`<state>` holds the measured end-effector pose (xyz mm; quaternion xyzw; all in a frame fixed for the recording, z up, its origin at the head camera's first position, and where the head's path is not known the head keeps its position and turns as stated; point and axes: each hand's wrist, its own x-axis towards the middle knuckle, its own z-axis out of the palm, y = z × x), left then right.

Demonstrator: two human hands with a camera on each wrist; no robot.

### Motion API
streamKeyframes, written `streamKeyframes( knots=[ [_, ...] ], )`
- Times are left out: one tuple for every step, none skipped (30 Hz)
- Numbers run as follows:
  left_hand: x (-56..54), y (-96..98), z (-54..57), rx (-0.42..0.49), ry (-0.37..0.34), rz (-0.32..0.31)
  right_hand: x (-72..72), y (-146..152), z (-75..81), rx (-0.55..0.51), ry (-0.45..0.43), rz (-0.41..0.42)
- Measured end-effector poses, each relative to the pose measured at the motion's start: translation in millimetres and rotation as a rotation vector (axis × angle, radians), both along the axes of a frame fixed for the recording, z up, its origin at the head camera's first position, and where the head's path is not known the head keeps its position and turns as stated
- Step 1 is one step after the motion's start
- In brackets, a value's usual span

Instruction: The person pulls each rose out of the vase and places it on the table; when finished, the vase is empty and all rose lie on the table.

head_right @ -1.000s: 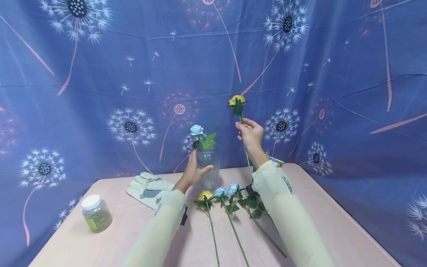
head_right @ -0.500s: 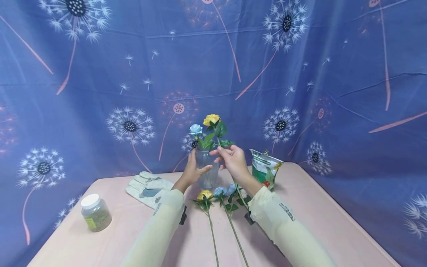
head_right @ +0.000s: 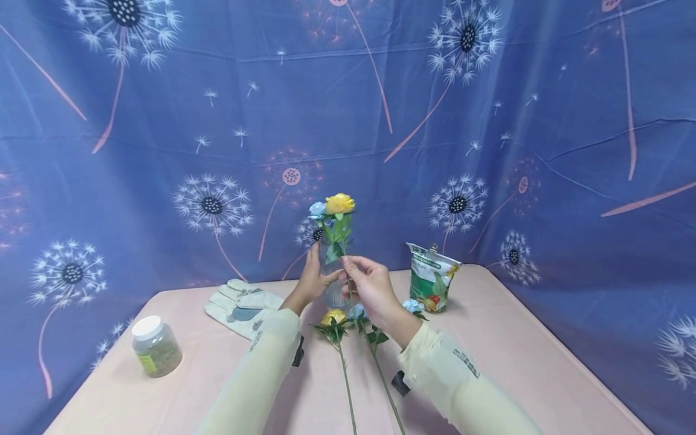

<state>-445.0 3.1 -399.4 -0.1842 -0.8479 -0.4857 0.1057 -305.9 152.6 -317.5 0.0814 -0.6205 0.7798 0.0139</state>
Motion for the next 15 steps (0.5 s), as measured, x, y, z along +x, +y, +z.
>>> streamKeyframes(
  knots=[
    [-0.1,-0.3,-0.5,-0.004,0.0,-0.002,0.8,-1.3,-0.3,-0.004,-0.01,-0.009],
    [-0.2,-0.6,-0.9,-0.007,0.002,-0.004,1.6,-2.6,-0.4,-0.007,-0.017,-0.01],
    [-0.3,-1.0,-1.2,-0.01,0.003,-0.005,2.7,-3.7,-0.2,-0.012,-0.021,-0.011],
    [-0.4,-1.3,-1.3,-0.01,0.005,-0.005,3.9,-4.8,0.1,-0.016,-0.023,-0.005],
    [-0.4,-1.5,-1.3,-0.012,0.007,-0.006,5.1,-5.6,0.6,-0.022,-0.026,0.005],
    [-0.1,-1.7,-0.9,-0.01,0.011,-0.006,6.8,-6.4,1.2,-0.033,-0.032,0.019],
    [-0.1,-1.8,-0.7,-0.012,0.013,-0.005,8.8,-6.8,2.1,-0.039,-0.035,0.037],
    [-0.1,-1.6,-0.6,-0.012,0.015,-0.004,10.7,-7.2,2.5,-0.049,-0.04,0.051],
    [-0.2,-1.4,-0.5,-0.01,0.021,-0.004,12.7,-7.6,2.7,-0.064,-0.045,0.063],
    [-0.2,-1.2,-0.4,-0.011,0.022,-0.002,14.2,-7.7,2.3,-0.073,-0.049,0.077],
    [-0.3,-1.0,-0.4,-0.011,0.022,-0.001,15.8,-8.1,1.7,-0.087,-0.056,0.083],
    [-0.5,-0.7,-0.4,-0.009,0.023,0.002,17.2,-8.5,0.6,-0.099,-0.064,0.089],
    [-0.8,-0.3,-0.7,-0.01,0.024,0.006,18.4,-8.8,-1.0,-0.11,-0.07,0.097],
    [-1.1,0.0,-0.9,-0.011,0.026,0.009,19.3,-9.1,-3.2,-0.119,-0.079,0.107],
    [-1.5,0.3,-1.1,-0.014,0.024,0.014,20.0,-9.4,-5.6,-0.126,-0.088,0.119]
  ],
)
